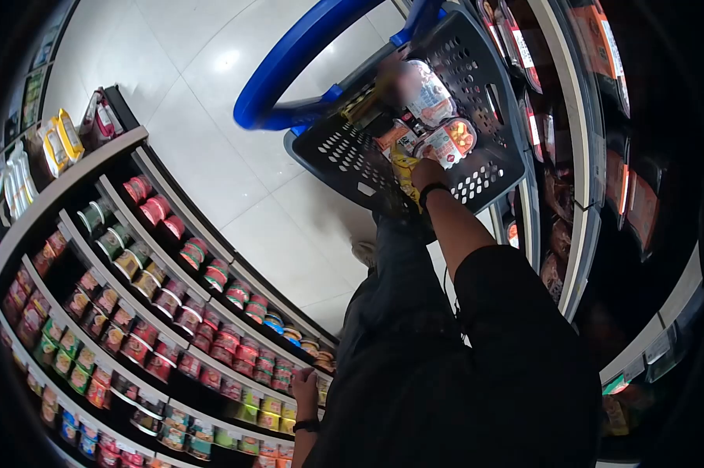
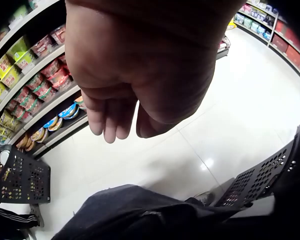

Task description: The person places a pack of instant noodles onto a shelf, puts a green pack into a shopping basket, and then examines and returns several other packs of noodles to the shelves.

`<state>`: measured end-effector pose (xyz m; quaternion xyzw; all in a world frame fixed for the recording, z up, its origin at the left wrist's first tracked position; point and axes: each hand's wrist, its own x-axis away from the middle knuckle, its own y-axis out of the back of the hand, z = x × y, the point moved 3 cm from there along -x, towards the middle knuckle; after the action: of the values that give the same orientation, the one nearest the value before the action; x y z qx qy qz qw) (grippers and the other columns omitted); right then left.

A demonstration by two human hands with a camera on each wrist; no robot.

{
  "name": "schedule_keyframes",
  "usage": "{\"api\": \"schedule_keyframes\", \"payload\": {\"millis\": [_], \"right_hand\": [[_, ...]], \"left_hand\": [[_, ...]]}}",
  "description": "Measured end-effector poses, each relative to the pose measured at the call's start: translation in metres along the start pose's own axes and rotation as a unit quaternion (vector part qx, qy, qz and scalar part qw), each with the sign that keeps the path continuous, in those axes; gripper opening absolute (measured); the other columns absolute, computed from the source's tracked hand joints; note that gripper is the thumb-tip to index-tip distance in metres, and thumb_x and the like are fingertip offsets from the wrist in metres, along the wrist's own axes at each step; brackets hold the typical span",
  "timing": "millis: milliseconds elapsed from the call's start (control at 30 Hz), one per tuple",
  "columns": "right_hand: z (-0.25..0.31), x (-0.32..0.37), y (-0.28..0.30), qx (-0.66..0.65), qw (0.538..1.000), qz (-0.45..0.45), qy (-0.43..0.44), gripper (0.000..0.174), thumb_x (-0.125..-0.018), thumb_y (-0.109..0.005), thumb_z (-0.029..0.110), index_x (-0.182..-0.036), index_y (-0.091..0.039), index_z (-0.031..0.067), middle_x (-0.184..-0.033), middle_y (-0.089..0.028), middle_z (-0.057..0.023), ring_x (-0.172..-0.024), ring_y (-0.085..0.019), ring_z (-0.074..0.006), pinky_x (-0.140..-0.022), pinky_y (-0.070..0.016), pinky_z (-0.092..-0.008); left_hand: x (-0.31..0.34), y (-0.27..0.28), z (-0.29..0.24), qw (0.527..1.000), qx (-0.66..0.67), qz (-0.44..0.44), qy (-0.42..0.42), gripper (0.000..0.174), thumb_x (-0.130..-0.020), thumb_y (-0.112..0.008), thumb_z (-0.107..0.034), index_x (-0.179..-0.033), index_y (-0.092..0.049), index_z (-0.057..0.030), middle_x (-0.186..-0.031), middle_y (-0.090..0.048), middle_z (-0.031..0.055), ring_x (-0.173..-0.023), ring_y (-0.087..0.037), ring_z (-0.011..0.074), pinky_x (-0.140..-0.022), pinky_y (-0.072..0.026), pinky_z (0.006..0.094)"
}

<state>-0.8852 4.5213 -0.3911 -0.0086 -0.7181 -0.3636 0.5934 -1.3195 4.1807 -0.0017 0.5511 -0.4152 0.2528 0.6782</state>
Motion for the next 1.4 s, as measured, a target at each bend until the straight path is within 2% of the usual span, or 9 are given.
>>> {"api": "schedule_keyframes", "payload": {"millis": [333,600,800,833,1033,1100,1133,1300,1400], "right_hand": [[-0.036,0.136,0.045,-0.101,0.978,-0.092,0.155,0.019,-0.082,-0.057,0.016,-0.086,-0.069,0.0022,-0.085,-0.07,-0.0193,-0.083,-0.069,-0.0364,-0.073,-0.0549,-0.0472],[0.006,0.26,0.119,-0.032,0.942,-0.12,0.312,0.018,-0.076,-0.057,0.016,-0.083,-0.07,0.0059,-0.077,-0.068,-0.016,-0.075,-0.067,-0.0352,-0.067,-0.0534,-0.0469],[0.055,0.414,0.194,0.03,0.918,-0.174,0.354,0.016,-0.076,-0.057,0.012,-0.081,-0.071,0.006,-0.078,-0.068,-0.0137,-0.083,-0.066,-0.033,-0.076,-0.0512,-0.0427],[0.06,0.438,0.202,0.03,0.921,-0.179,0.346,0.016,-0.076,-0.057,0.012,-0.081,-0.071,0.006,-0.078,-0.068,-0.0137,-0.083,-0.066,-0.033,-0.076,-0.0512,-0.0427],[0.084,0.546,0.246,-0.005,0.862,-0.35,0.367,0.008,-0.074,-0.06,0.012,-0.071,-0.065,0.0064,-0.071,-0.062,-0.0128,-0.077,-0.062,-0.033,-0.073,-0.0485,-0.0418],[0.076,0.544,0.242,-0.059,0.85,-0.402,0.336,0.014,-0.082,-0.06,0.014,-0.072,-0.065,0.0046,-0.073,-0.062,-0.0143,-0.076,-0.061,-0.0355,-0.075,-0.0475,-0.0427],[0.07,0.541,0.238,-0.139,0.836,-0.42,0.325,0.019,-0.086,-0.06,0.022,-0.081,-0.066,0.0045,-0.083,-0.065,-0.0151,-0.085,-0.061,-0.0356,-0.081,-0.0468,-0.0435],[0.034,0.56,0.182,-0.369,0.645,-0.66,0.11,0.031,-0.09,-0.067,0.021,-0.113,-0.061,0.0027,-0.115,-0.062,-0.0177,-0.112,-0.058,-0.0305,-0.099,-0.0427,-0.0391],[-0.003,0.541,0.102,-0.619,0.569,-0.536,0.08,0.029,-0.102,-0.051,0.024,-0.123,-0.058,0.0055,-0.118,-0.061,-0.0087,-0.112,-0.057,-0.0172,-0.096,-0.0443,-0.0325]], "left_hand": [[-0.052,0.036,-0.172,0.975,-0.058,0.059,-0.208,0.023,-0.088,-0.063,-0.013,-0.106,-0.064,0.0014,-0.099,-0.068,0.0119,-0.092,-0.065,0.0191,-0.083,-0.0506,0.0323],[-0.005,0.016,-0.365,0.825,-0.182,0.086,-0.528,0.031,-0.08,-0.072,-0.012,-0.109,-0.064,-0.0029,-0.106,-0.065,0.0134,-0.102,-0.064,0.0276,-0.084,-0.053,0.0373],[0.092,0.014,-0.458,0.551,-0.303,0.161,-0.76,0.085,-0.067,-0.084,-0.021,-0.14,-0.044,-0.0077,-0.137,-0.05,0.0198,-0.127,-0.047,0.0381,-0.104,-0.0411,0.0432],[0.104,0.018,-0.466,0.543,-0.303,0.166,-0.765,0.085,-0.067,-0.084,-0.021,-0.14,-0.044,-0.0077,-0.137,-0.05,0.0198,-0.127,-0.047,0.0381,-0.104,-0.0411,0.0432],[0.129,0.035,-0.458,0.254,-0.326,0.22,-0.884,0.047,-0.083,-0.074,-0.025,-0.123,-0.06,-0.0038,-0.122,-0.062,0.018,-0.114,-0.06,0.0323,-0.091,-0.0491,0.0387],[0.116,0.033,-0.447,0.597,-0.287,0.4,-0.634,0.035,-0.094,-0.06,-0.033,-0.1,-0.066,0.0011,-0.092,-0.069,0.0169,-0.088,-0.068,0.0303,-0.073,-0.051,0.0375],[0.115,0.035,-0.442,0.582,-0.215,0.392,-0.68,0.039,-0.098,-0.056,-0.034,-0.096,-0.064,0.0041,-0.076,-0.067,0.0177,-0.07,-0.068,0.0256,-0.066,-0.0509,0.0347],[0.104,0.041,-0.445,0.596,-0.122,0.459,-0.647,0.037,-0.1,-0.055,-0.031,-0.101,-0.064,0.0049,-0.083,-0.069,0.0071,-0.076,-0.064,0.0124,-0.07,-0.0505,0.031],[0.115,0.051,-0.45,0.643,-0.101,0.486,-0.583,0.035,-0.1,-0.054,-0.028,-0.107,-0.063,0.0051,-0.091,-0.069,0.006,-0.08,-0.064,0.0123,-0.073,-0.0513,0.03]]}}
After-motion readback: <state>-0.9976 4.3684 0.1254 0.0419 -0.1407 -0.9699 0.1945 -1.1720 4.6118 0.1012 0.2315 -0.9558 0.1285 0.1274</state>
